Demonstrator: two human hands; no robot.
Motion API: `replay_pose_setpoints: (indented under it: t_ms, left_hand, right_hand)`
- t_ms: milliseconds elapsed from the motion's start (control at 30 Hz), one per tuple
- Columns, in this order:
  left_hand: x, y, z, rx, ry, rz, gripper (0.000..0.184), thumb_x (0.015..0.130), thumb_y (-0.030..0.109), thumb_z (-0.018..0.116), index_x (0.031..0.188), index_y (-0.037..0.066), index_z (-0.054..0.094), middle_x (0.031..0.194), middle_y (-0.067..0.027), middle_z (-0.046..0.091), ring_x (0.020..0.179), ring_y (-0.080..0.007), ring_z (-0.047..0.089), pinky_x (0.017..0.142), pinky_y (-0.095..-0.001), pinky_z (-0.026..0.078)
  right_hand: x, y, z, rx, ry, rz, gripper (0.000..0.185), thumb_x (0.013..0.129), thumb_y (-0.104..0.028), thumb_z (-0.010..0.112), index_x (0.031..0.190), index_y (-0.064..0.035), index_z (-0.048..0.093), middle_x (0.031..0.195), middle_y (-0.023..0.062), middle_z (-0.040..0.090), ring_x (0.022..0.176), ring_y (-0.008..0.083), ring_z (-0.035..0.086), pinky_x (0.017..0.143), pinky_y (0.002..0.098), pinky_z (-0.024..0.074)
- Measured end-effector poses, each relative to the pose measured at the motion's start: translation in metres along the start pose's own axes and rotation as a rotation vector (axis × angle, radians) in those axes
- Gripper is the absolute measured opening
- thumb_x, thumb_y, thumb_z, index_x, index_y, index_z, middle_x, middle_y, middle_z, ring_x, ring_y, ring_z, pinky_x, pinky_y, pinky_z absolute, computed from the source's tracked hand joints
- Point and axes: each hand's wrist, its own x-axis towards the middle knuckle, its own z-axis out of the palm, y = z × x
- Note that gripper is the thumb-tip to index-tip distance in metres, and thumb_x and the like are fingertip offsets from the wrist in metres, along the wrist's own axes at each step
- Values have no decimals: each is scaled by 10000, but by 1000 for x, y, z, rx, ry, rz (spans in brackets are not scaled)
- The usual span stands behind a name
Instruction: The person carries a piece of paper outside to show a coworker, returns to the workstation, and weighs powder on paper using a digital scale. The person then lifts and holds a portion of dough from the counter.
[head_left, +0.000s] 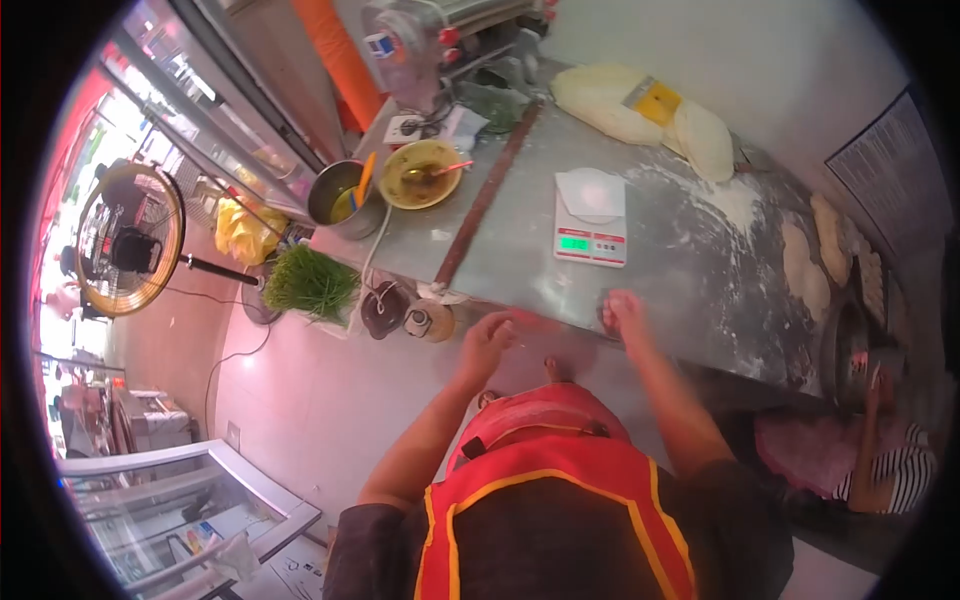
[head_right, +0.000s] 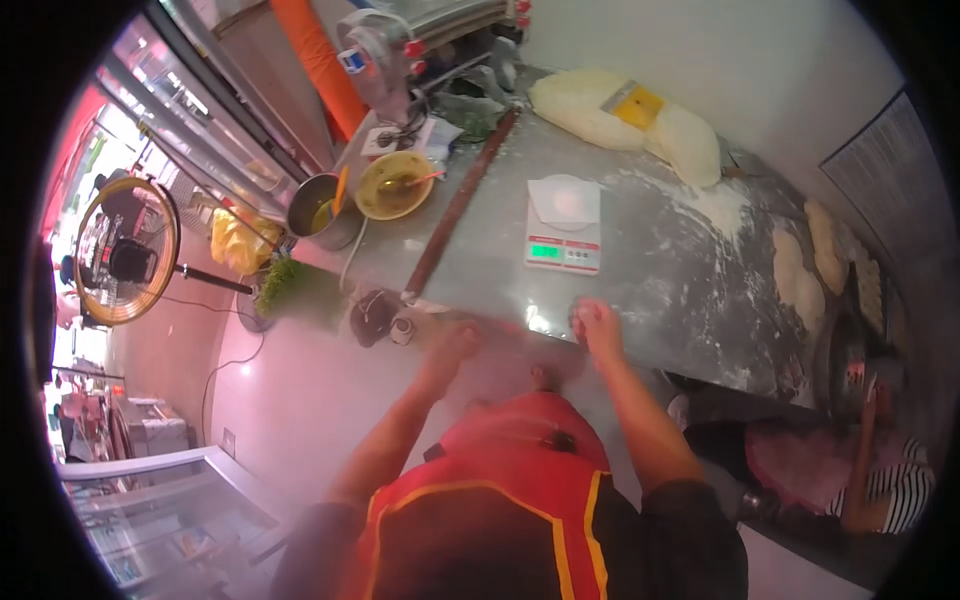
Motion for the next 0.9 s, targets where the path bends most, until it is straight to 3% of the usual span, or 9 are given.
replay_pose_setpoints:
  t_ms: [100,200,300,400,500,700,900]
  left_hand:
    - [29,24,11,166,0,-22,272,845,156,487,1043,-27,525,906,-76,581,777,-136,567,684,-240,450]
    - [76,25,29,14,10,-85,276,838,141,479,1056,-23,523,892,-78,580,775,-127,559,682,-232,446]
    - [136,15,47,0,60,-82,319,852,199,495,1076,-28,501,833,-49,569,773,-120,537,645,-223,440]
    - [186,23,67,92,102,-99,312,844,197,500,1057,-30,518,809,-39,563,745,-103,520,628,-223,434]
    - [232,19,83,258,215,20,292,826,178,495,1027,-25,550,794,-34,562,707,-91,505,609,-230,427]
    - [272,33,100,319,228,-46,289,790,141,476,1005,-23,579,832,-57,589,707,-98,527,607,-238,429]
    - [286,12,106,4,212,-91,293,816,123,488,1062,-22,551,916,-82,595,802,-126,551,688,-236,434]
  right_hand:
    - [52,-8,-21,31,79,-103,173,805,-98,494,936,6,535,727,42,551,590,91,506,527,205,423]
    - [108,-23,-37,105,174,-82,177,806,-109,502,930,11,544,733,47,551,586,96,502,540,216,429]
    - [160,-32,-56,-4,112,37,241,834,-102,492,1053,-4,520,835,57,566,676,108,535,627,237,471]
    - [196,-44,-57,12,59,120,245,832,-110,500,1051,-5,527,850,51,569,672,105,532,626,233,469]
    - [222,-49,-51,17,71,98,249,825,-134,521,1039,-9,546,817,36,569,650,99,522,608,225,466]
    - [256,-69,-37,-52,55,172,247,783,-181,576,955,-4,595,746,33,579,610,99,522,519,229,414]
    - [265,-69,-34,-80,51,199,238,761,-170,604,956,-34,580,744,17,576,595,90,519,516,210,418]
